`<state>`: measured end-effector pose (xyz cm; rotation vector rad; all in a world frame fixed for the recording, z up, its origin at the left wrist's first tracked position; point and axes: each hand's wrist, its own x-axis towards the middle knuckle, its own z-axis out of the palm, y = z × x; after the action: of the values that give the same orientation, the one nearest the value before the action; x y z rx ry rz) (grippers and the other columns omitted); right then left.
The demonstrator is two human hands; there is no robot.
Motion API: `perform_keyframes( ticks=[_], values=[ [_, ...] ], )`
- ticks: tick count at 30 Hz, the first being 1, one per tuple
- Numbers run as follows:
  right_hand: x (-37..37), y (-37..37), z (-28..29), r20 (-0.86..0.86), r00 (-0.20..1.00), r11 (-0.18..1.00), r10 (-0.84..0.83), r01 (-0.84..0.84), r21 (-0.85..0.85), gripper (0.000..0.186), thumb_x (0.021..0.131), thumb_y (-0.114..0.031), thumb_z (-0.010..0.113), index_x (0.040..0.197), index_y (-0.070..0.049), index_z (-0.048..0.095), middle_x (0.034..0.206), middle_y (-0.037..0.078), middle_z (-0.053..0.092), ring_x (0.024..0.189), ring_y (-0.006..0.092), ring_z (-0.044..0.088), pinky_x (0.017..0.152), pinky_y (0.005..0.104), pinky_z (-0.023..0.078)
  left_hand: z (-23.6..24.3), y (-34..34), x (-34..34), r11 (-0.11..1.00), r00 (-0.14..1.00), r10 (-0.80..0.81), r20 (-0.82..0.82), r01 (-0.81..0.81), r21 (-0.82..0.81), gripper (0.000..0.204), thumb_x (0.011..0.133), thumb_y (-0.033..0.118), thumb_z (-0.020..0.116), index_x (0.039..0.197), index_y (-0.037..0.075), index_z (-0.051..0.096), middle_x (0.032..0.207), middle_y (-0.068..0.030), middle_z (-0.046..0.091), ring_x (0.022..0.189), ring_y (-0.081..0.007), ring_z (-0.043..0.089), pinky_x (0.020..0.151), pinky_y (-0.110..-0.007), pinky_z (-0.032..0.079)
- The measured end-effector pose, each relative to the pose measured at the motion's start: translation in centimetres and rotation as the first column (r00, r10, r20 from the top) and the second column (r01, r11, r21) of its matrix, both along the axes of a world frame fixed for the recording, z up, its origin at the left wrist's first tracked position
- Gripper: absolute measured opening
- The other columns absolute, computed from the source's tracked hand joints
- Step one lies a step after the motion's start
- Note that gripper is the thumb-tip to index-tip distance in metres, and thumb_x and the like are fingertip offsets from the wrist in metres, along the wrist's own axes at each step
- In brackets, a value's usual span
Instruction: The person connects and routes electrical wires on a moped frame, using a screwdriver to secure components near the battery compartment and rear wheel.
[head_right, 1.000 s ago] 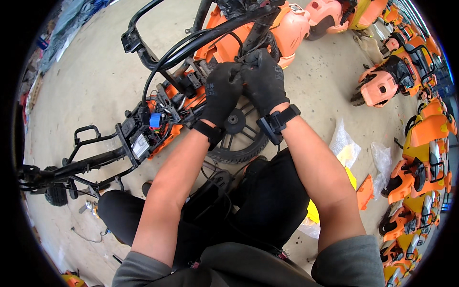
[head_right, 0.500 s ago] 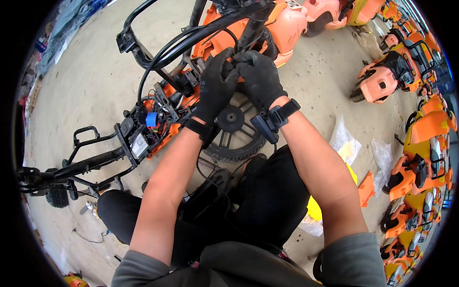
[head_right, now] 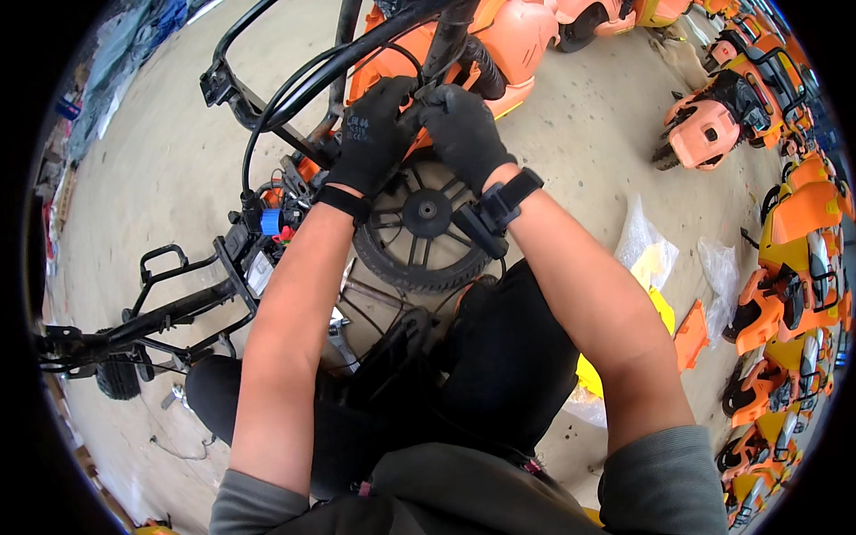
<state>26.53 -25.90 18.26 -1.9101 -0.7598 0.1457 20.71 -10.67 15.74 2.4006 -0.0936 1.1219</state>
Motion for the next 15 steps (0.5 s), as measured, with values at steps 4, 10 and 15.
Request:
perform_keyframes(
  ticks=[4,10,15],
  values=[
    [-0.6,-0.2,0.0,0.057,0.997,0.998,-0.055,0.057,-0.029,0.028,0.086,-0.024,0.069,0.099,0.001,0.065,0.086,0.018,0.069,0.084,0.0314,0.068,0.077,0.0404,0.052,0.9,0.4,-0.3,0.995,0.999,-0.032,-0.019,0.034,0.094,0.019,0.082,0.015,0.069,0.1,0.011,0.063,0.088,-0.0094,0.065,0.083,-0.0327,0.067,0.071,-0.045,0.054],
    [-1.5,-0.3,0.6,0.0,0.992,0.992,-0.123,0.123,0.003,0.033,0.087,-0.028,0.075,0.097,0.002,0.063,0.087,0.013,0.068,0.081,0.0235,0.067,0.073,0.0355,0.052,0.5,0.2,0.1,0.993,1.0,0.016,-0.002,-0.016,0.116,0.017,0.08,0.011,0.067,0.096,0.011,0.062,0.088,-0.0098,0.065,0.082,-0.0327,0.067,0.07,-0.045,0.055],
    [-1.0,-0.5,0.8,-0.066,0.989,0.991,-0.13,0.129,-0.022,0.034,0.086,-0.028,0.075,0.092,0.001,0.06,0.085,0.014,0.069,0.075,0.0236,0.068,0.069,0.0363,0.053,0.9,-0.6,0.0,0.992,0.998,0.047,-0.044,-0.042,0.121,0.018,0.079,0.011,0.067,0.096,0.009,0.062,0.086,-0.0118,0.065,0.083,-0.0334,0.067,0.07,-0.046,0.055]
  ],
)
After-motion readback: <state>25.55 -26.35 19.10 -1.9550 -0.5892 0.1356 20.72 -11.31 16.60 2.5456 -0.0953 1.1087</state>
